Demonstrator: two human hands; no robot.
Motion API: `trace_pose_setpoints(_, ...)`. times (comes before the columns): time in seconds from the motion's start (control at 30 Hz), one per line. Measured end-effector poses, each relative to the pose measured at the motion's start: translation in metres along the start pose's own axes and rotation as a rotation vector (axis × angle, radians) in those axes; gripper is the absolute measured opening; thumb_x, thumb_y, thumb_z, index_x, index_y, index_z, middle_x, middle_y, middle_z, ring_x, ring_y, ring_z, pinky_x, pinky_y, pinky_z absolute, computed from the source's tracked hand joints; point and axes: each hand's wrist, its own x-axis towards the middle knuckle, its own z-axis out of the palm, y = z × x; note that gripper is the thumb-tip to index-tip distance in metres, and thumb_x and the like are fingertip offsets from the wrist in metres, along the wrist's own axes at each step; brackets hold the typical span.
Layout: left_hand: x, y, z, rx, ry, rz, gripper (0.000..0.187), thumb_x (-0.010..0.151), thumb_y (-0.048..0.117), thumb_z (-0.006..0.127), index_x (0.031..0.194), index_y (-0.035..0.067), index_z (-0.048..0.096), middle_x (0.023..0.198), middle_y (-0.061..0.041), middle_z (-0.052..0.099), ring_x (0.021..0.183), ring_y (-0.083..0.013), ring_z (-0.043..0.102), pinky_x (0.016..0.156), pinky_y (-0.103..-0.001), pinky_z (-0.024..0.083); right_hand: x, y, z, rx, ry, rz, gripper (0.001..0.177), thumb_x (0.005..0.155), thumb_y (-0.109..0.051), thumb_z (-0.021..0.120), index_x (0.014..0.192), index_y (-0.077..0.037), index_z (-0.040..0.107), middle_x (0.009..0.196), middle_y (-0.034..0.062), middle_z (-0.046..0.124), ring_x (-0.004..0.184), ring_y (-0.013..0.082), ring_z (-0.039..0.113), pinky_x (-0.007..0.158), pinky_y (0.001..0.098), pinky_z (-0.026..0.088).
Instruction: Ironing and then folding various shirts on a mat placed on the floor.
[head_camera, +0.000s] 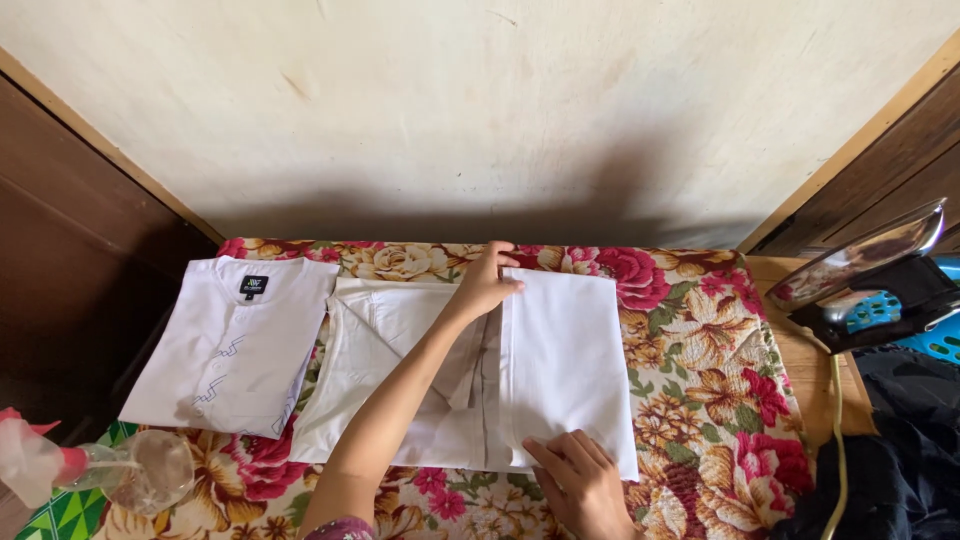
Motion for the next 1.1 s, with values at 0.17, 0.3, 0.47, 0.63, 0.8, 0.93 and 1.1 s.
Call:
trace_pose_setpoints(0.17,-0.002,-0.048,0.014,0.162,0.108,-0.07,0.064,0.083,0.005,0.08,0.136,-0.001,0.047,0.131,-0.02,0.065,0.103,-0.0225,0.07,0.079,-0.031,0.061,-0.008,0.007,0.03,-0.064,-0.026,-0.146,0.03,0.078,-0.008,0.079,0.107,-0.01,0.077,0.085,0.0023,0.07,0.078,0.016,0.067,0.072,0.0343,0.06)
trace_pose_setpoints(0.3,-0.022,-0.031,0.028,0.213,0.201,0.115,0.056,0.089,0.006,0.074,0.137,-0.003,0.048,0.142,-0.024,0.054,0.12,-0.035,0.062,0.101,-0.04,0.053,-0.001,-0.008,0.015,-0.262,-0.157,-0.119,0.039,0.08,-0.002,0.072,0.118,-0.01,0.072,0.098,0.0063,0.069,0.095,0.023,0.065,0.088,0.046,0.052)
trace_pose_setpoints(0.47,-0.096,0.074,0.059,0.782,0.406,0.232,0.059,0.085,0.013,0.073,0.137,-0.001,0.048,0.16,-0.026,0.023,0.147,-0.0469,0.024,0.119,-0.067,0.022,-0.03,0.011,0.001,-0.475,-0.108,-0.134,0.059,0.073,0.0,0.065,0.13,-0.014,0.063,0.118,0.0094,0.063,0.114,0.0269,0.059,0.103,0.0629,0.035)
trace_pose_setpoints(0.63,-0.132,0.042,0.103,0.804,0.131,0.094,0.071,0.1,0.039,0.056,0.155,0.002,0.032,0.167,-0.025,0.004,0.151,-0.0494,-0.004,0.115,-0.072,0.002,-0.071,0.049,0.001,-0.562,0.029,0.089,0.056,0.079,0.004,0.063,0.134,-0.007,0.058,0.126,0.0164,0.06,0.113,0.0292,0.059,0.095,0.0474,0.05)
trace_pose_setpoints(0.8,-0.137,0.039,0.105,0.802,0.196,0.117,0.072,0.1,0.044,0.052,0.157,0.005,0.033,0.167,-0.024,0.011,0.154,-0.046,0.003,0.118,-0.067,0.003,-0.072,0.068,-0.01,-0.567,0.025,0.262,0.064,0.075,0.011,0.061,0.136,-0.007,0.06,0.117,0.0117,0.063,0.098,0.0247,0.063,0.081,0.0375,0.06)
trace_pose_setpoints(0.93,-0.137,0.038,0.102,0.807,0.218,0.13,0.074,0.099,0.044,0.053,0.156,0.001,0.033,0.167,-0.025,0.014,0.154,-0.0464,0.006,0.12,-0.065,0.005,-0.079,0.086,-0.005,-0.592,0.069,0.235,0.046,0.082,0.009,0.066,0.126,-0.005,0.064,0.1,0.01,0.068,0.087,0.0205,0.065,0.072,0.0352,0.059)
trace_pose_setpoints(1.1,-0.136,0.038,0.102,0.796,0.178,0.101,0.08,0.099,0.044,0.054,0.155,-0.007,0.028,0.166,-0.029,0.012,0.154,-0.047,0.004,0.12,-0.064,0.004,-0.058,0.068,-0.051,-0.528,-0.082,0.299,0.042,0.074,-0.003,0.067,0.116,-0.01,0.07,0.09,0.0089,0.07,0.077,0.0223,0.065,0.064,0.0393,0.058)
